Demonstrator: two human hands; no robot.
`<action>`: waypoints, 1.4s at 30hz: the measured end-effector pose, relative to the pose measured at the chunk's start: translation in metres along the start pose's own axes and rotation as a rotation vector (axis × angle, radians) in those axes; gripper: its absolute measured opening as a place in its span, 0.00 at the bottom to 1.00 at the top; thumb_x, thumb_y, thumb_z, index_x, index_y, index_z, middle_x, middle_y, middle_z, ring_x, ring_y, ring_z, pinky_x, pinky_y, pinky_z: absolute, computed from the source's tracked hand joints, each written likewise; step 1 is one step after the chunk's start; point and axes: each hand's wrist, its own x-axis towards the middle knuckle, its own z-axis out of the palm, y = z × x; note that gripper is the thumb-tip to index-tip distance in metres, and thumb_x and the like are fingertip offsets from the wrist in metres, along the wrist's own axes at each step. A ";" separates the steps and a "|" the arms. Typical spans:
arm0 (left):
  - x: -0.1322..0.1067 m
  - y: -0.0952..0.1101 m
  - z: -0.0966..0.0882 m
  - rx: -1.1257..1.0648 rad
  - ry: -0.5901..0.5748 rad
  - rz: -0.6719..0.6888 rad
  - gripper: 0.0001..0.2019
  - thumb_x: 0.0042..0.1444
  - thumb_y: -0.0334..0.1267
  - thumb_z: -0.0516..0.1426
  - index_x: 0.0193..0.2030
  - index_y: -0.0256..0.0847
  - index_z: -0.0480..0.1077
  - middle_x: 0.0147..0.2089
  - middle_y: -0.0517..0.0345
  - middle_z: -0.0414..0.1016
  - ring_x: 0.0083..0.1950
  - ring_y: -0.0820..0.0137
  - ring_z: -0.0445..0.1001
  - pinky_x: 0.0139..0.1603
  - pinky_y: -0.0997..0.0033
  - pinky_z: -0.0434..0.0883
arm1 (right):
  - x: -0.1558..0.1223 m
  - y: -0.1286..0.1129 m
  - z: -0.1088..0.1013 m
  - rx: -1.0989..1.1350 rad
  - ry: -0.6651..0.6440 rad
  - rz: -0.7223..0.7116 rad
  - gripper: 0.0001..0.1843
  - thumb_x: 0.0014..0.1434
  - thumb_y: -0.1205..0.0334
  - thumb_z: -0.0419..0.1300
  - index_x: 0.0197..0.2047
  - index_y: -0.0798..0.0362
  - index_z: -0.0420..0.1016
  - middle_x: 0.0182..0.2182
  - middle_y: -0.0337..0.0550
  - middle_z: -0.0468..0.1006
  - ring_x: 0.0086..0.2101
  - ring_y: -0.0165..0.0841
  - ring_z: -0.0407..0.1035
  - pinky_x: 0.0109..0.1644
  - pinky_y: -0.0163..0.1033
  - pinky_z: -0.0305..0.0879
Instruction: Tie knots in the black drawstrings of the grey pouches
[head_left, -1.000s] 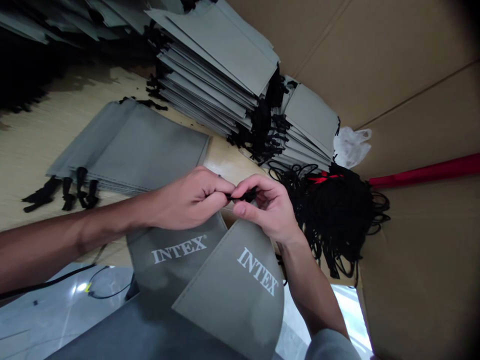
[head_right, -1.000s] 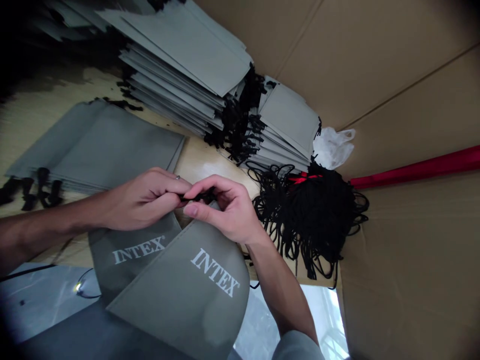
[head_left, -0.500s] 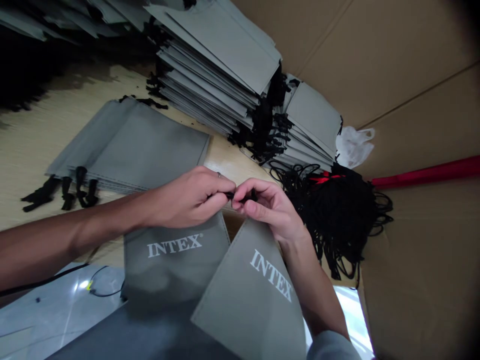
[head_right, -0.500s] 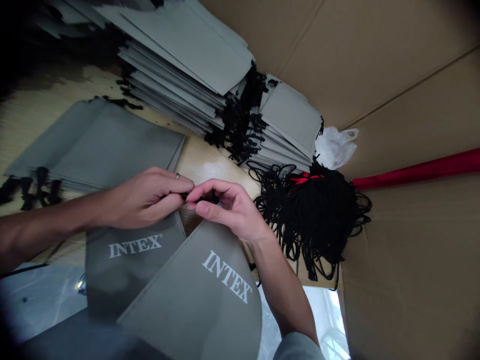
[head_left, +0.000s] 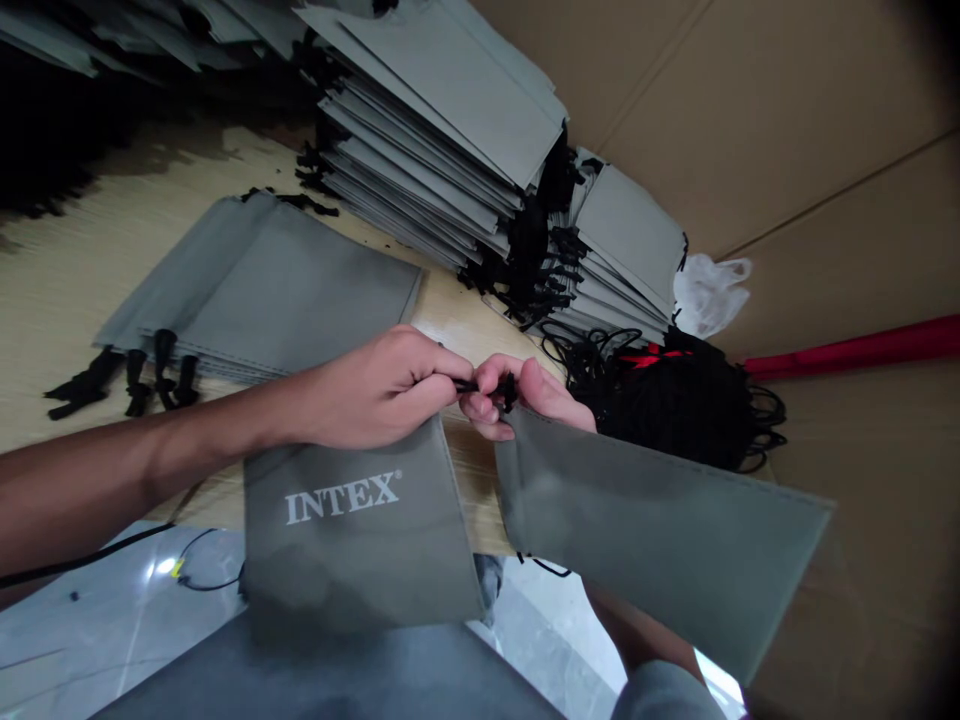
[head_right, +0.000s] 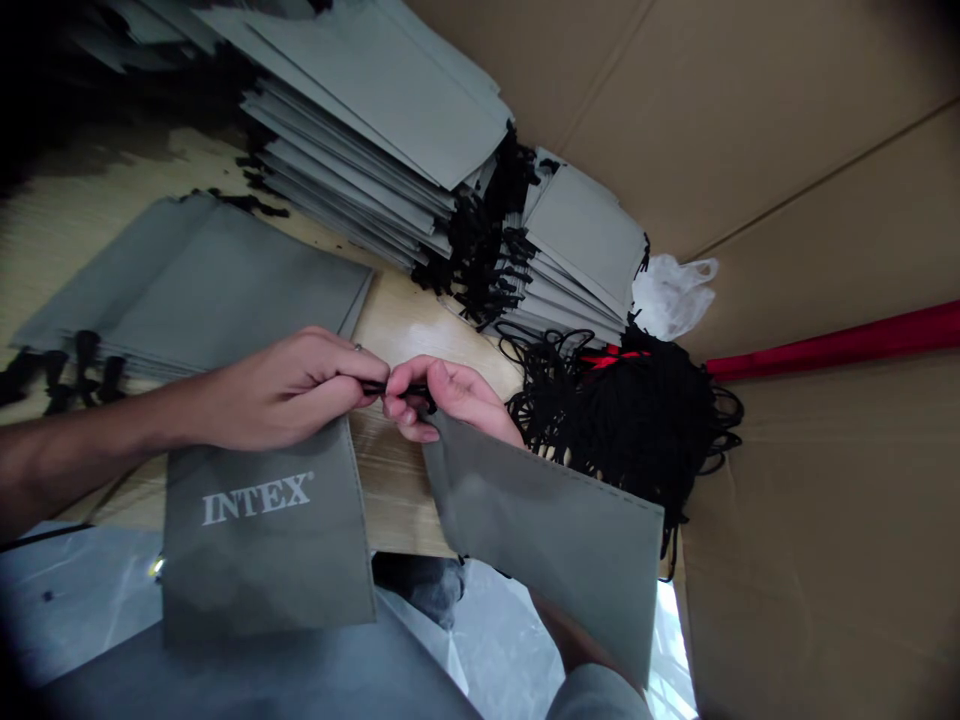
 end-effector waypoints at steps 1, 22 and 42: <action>0.000 0.000 0.000 0.000 -0.012 -0.001 0.16 0.67 0.28 0.49 0.31 0.39 0.72 0.24 0.67 0.64 0.25 0.78 0.58 0.29 0.76 0.58 | 0.001 0.001 0.001 0.013 0.000 -0.003 0.24 0.67 0.36 0.68 0.40 0.52 0.79 0.29 0.38 0.71 0.29 0.28 0.59 0.29 0.34 0.51; 0.001 -0.001 0.006 0.057 0.045 -0.183 0.14 0.66 0.31 0.49 0.27 0.40 0.62 0.24 0.66 0.59 0.26 0.77 0.59 0.29 0.73 0.57 | -0.004 -0.006 -0.004 -0.724 0.251 -0.377 0.15 0.62 0.52 0.76 0.47 0.48 0.82 0.41 0.40 0.81 0.38 0.32 0.73 0.42 0.39 0.71; 0.004 -0.013 0.001 0.140 0.104 -0.142 0.15 0.74 0.47 0.55 0.52 0.41 0.80 0.37 0.62 0.82 0.32 0.75 0.72 0.33 0.76 0.64 | -0.013 -0.012 -0.002 -0.978 0.407 -0.418 0.06 0.69 0.60 0.69 0.49 0.47 0.82 0.43 0.40 0.85 0.42 0.35 0.80 0.48 0.42 0.74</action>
